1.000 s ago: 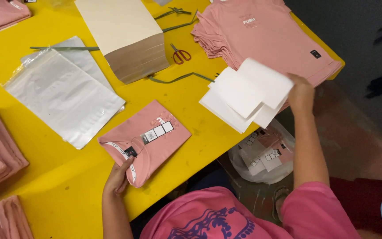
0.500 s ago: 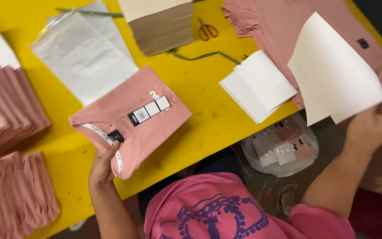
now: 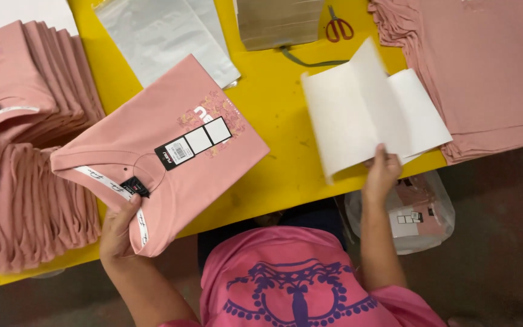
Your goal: Folding t-shirts around cardboard inserts and placing them into clear plastic bags for retail packaging.
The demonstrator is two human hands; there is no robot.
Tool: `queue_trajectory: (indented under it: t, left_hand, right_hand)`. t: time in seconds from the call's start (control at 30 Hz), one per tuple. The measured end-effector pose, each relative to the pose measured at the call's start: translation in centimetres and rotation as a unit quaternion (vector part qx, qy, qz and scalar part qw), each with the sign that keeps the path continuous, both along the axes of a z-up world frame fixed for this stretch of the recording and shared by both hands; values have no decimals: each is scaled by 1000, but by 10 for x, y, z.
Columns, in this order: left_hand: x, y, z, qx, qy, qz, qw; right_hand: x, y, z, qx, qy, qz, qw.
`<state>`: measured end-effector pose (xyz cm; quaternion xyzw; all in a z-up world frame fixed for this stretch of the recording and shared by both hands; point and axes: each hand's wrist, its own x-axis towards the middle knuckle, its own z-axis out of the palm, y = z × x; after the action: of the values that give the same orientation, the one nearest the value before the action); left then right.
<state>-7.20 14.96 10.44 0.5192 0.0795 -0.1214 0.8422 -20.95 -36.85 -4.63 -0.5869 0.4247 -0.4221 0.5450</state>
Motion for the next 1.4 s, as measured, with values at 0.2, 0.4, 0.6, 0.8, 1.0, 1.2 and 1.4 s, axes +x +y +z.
queue_trajectory:
  t: [0.2, 0.4, 0.6, 0.8, 1.0, 1.2, 1.4]
  left_hand:
    - [2, -12, 11, 11, 8, -6, 1000]
    - [18, -58, -45, -14, 62, -104, 993]
    - [21, -102, -57, -22, 94, -183, 978]
    - [17, -82, -71, -37, 99, -162, 981]
    - [19, -83, -72, -44, 126, -170, 976]
    - [26, -126, -92, -65, 136, -198, 969]
    - [27, -136, -106, -52, 135, -211, 967]
  right_hand:
    - [11, 32, -62, 36, 5, 110, 993]
    - [18, 59, 41, -141, 220, 202, 944]
    - [18, 49, 59, -489, 271, 340, 756]
    - [25, 51, 54, -393, 244, 280, 841]
    - [22, 20, 15, -167, 234, 225, 931]
    - [23, 15, 0, -90, 210, 210, 951]
    - [15, 21, -26, -42, 202, 194, 959]
